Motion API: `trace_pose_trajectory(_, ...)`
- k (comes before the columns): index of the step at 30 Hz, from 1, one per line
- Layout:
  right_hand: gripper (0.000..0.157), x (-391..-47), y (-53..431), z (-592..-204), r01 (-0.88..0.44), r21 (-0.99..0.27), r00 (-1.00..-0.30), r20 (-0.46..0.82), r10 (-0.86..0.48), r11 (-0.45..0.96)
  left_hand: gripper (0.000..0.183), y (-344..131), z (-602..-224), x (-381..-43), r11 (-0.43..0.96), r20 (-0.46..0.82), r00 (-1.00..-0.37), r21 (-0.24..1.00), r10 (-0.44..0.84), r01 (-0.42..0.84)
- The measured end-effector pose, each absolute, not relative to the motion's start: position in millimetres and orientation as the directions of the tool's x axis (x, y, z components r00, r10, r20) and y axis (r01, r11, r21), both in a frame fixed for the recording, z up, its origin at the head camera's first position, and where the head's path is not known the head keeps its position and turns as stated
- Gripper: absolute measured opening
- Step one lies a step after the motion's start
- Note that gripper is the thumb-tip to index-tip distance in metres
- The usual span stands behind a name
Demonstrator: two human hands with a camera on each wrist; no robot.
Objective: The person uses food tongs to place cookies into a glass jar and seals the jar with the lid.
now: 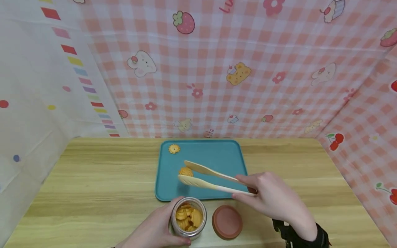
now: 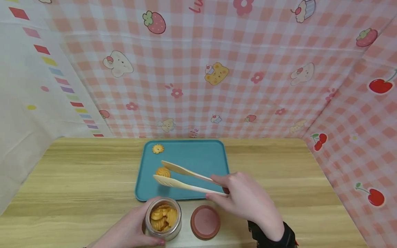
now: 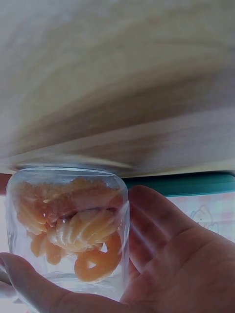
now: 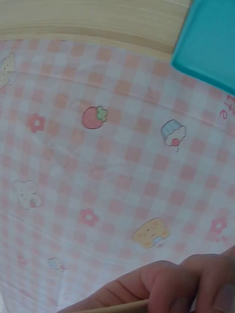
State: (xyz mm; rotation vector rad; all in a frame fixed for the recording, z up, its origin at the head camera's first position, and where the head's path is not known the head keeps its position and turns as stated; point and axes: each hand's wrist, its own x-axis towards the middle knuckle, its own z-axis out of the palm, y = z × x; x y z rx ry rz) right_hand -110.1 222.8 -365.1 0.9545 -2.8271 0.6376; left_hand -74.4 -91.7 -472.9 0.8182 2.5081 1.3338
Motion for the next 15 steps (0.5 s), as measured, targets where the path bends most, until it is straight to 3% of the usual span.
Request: trace_pose_trajectory(15, 0.033, -91, 246, -353, -0.658, -0.344, -0.752, 0.27, -0.601, 0.67, 0.088, -93, -473, -75, 0.447, 0.091, -0.828, 0.806, 0.554, 0.388)
